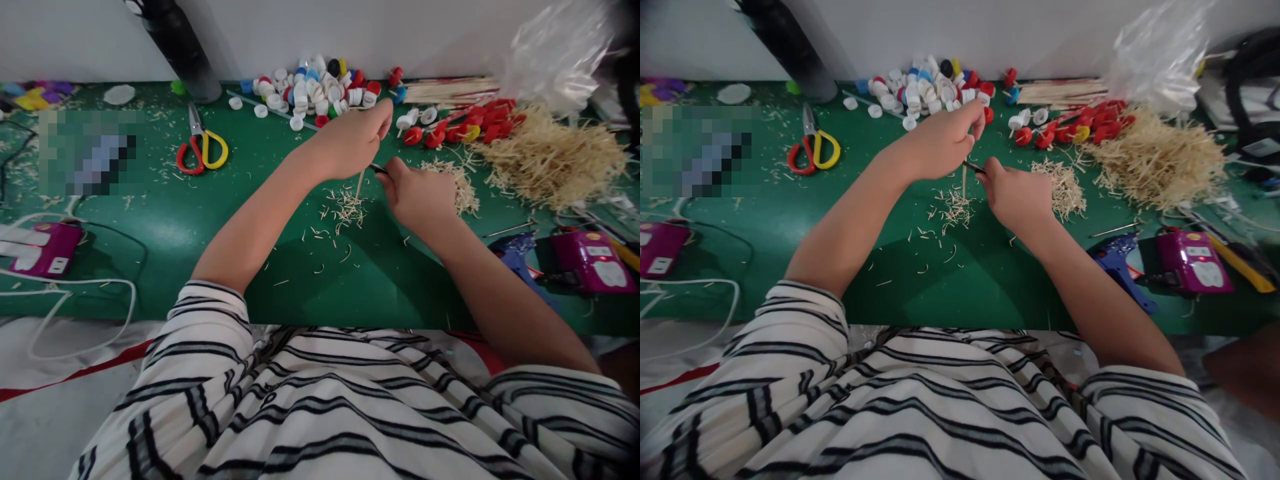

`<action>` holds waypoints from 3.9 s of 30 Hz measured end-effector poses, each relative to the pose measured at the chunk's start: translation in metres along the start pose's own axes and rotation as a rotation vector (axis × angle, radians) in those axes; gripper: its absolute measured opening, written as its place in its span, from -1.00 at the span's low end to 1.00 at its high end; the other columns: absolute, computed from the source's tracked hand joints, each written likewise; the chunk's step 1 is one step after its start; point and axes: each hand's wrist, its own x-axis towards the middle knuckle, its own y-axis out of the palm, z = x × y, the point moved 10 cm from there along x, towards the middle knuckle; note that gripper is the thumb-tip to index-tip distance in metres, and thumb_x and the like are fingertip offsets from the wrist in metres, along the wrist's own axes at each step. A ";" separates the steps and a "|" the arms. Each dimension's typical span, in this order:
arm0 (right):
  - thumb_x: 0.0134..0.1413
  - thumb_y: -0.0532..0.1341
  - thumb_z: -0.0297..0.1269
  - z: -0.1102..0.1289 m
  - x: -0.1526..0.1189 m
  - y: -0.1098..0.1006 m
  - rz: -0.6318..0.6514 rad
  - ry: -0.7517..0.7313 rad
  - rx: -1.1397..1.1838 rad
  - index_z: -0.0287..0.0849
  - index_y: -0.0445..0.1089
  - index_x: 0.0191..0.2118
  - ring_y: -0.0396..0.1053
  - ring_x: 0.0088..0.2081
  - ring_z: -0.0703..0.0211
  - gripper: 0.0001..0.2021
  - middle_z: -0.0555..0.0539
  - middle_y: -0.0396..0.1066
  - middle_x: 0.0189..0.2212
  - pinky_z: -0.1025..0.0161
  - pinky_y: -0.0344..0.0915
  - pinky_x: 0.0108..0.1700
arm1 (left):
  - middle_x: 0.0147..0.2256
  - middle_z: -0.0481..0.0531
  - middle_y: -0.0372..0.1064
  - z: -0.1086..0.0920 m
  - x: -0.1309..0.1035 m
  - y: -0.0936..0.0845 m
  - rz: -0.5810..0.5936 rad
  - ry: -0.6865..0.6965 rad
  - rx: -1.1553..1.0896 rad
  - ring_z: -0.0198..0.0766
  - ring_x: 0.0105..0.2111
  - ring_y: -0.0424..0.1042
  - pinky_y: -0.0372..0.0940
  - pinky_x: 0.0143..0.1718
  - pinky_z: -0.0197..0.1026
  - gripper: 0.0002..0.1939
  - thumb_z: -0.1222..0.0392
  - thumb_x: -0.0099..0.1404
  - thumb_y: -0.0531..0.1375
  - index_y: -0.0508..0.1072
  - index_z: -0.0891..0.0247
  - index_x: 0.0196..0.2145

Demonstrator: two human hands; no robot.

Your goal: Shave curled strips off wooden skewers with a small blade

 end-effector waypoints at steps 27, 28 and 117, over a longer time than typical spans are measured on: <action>0.46 -0.26 0.00 0.009 -0.015 0.038 0.132 -0.083 -0.043 -0.16 0.40 0.05 0.39 -0.38 0.02 -0.43 -0.23 0.54 -0.33 0.17 -0.08 -0.36 | -0.23 0.10 0.57 0.010 0.001 -0.004 -0.063 -0.059 0.005 -0.03 -0.19 0.47 0.17 -0.25 -0.02 -0.69 0.26 0.32 0.01 0.46 0.04 -0.08; 0.46 -0.27 0.00 0.009 -0.015 0.037 0.131 -0.086 -0.039 -0.16 0.40 0.06 0.39 -0.38 0.02 -0.43 -0.24 0.54 -0.32 0.17 -0.07 -0.35 | -0.22 0.10 0.57 0.011 0.002 -0.004 -0.070 -0.059 0.012 -0.03 -0.20 0.47 0.17 -0.25 -0.01 -0.69 0.26 0.32 0.01 0.46 0.05 -0.08; 0.43 -0.26 0.05 0.000 0.002 0.033 0.098 -0.035 0.073 -0.20 0.30 0.15 0.35 -0.37 -0.01 -0.42 -0.27 0.50 -0.34 0.15 0.06 -0.31 | -0.34 0.04 0.57 0.033 0.010 0.001 -0.090 -0.109 0.001 0.01 -0.20 0.44 0.21 -0.21 0.05 -0.69 0.16 0.27 0.01 0.56 -0.04 -0.25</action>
